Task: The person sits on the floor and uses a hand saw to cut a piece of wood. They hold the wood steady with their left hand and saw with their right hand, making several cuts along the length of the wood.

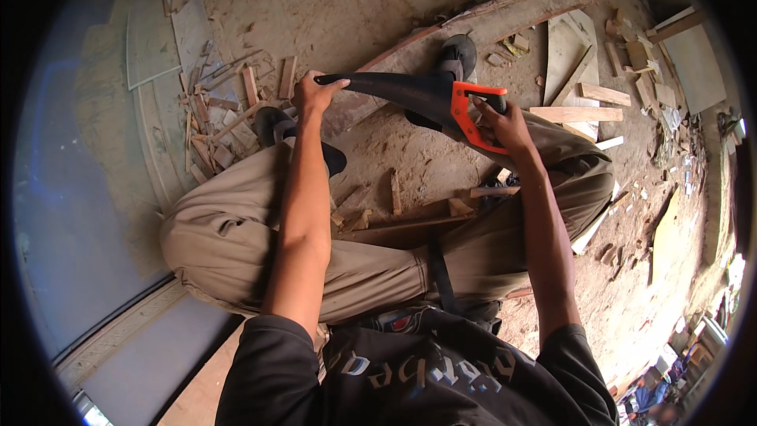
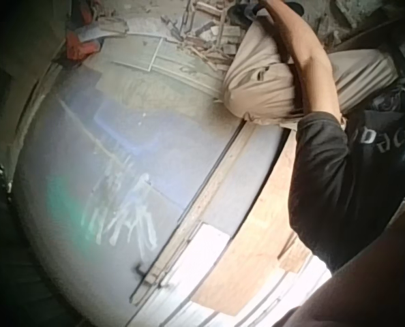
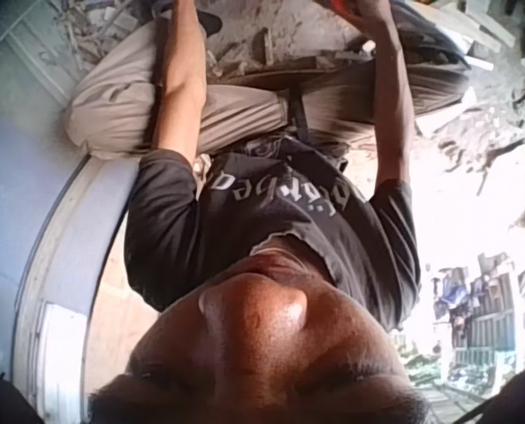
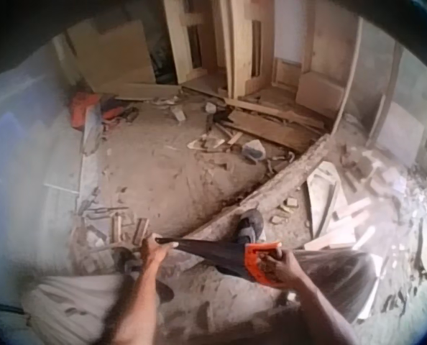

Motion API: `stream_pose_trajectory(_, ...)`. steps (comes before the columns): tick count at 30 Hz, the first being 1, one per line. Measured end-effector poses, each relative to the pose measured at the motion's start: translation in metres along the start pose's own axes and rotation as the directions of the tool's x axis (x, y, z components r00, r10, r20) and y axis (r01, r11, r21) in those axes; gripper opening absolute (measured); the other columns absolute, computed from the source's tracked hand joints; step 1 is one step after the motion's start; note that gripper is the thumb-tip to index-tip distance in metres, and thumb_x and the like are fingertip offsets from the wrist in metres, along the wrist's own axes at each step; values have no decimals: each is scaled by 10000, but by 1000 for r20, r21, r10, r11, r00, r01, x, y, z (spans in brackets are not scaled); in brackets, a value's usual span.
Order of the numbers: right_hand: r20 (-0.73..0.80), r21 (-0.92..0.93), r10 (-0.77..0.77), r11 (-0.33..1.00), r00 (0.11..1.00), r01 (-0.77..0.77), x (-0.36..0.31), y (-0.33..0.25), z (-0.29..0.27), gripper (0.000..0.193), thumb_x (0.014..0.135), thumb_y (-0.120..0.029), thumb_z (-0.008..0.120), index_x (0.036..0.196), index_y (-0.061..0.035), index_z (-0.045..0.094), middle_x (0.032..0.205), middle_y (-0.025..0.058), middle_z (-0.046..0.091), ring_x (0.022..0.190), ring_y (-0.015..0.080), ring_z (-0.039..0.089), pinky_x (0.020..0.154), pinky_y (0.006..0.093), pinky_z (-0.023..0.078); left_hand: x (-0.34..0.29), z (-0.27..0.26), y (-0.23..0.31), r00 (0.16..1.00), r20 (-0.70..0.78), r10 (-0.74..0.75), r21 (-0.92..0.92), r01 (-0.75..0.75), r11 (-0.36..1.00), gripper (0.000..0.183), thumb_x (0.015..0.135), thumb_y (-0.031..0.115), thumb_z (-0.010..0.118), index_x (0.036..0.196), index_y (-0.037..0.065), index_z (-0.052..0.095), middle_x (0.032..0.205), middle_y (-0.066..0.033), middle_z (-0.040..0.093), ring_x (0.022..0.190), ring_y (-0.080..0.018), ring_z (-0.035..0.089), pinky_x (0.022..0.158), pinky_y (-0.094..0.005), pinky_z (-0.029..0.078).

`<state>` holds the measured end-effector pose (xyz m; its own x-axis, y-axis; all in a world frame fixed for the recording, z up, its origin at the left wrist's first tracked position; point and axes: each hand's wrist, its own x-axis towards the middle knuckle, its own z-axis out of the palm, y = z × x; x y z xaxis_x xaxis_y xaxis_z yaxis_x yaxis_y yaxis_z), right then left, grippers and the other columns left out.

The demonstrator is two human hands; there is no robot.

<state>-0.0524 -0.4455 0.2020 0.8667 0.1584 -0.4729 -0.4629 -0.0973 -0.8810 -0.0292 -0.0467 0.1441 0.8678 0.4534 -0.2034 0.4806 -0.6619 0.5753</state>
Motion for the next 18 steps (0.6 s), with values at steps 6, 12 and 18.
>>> stream_pose_trajectory(6,-63,-71,15,997,998,-19,6,5,8,305,862,-288,712,785,-32,567,612,-23,506,486,58,433,418,250,338,-15,17,5,978,-210,23,124,4,992,601,579,469,853,989,70,668,960,-137,696,922,-331,651,818,-445,477)
stream_pose_trajectory(12,-72,-49,-10,999,997,6,2,3,12,309,873,-280,702,748,-51,536,592,-26,483,472,57,419,411,258,323,-17,14,12,984,-178,-19,127,42,991,602,586,476,849,987,68,664,959,-136,688,932,-333,635,842,-480,437)
stream_pose_trajectory(18,-80,-18,-18,1000,997,17,3,3,14,307,876,-263,698,735,-55,523,583,-28,469,470,58,414,410,263,320,-18,19,12,977,-212,1,146,30,989,613,599,467,846,1013,59,655,1004,-154,672,973,-333,619,854,-484,430)
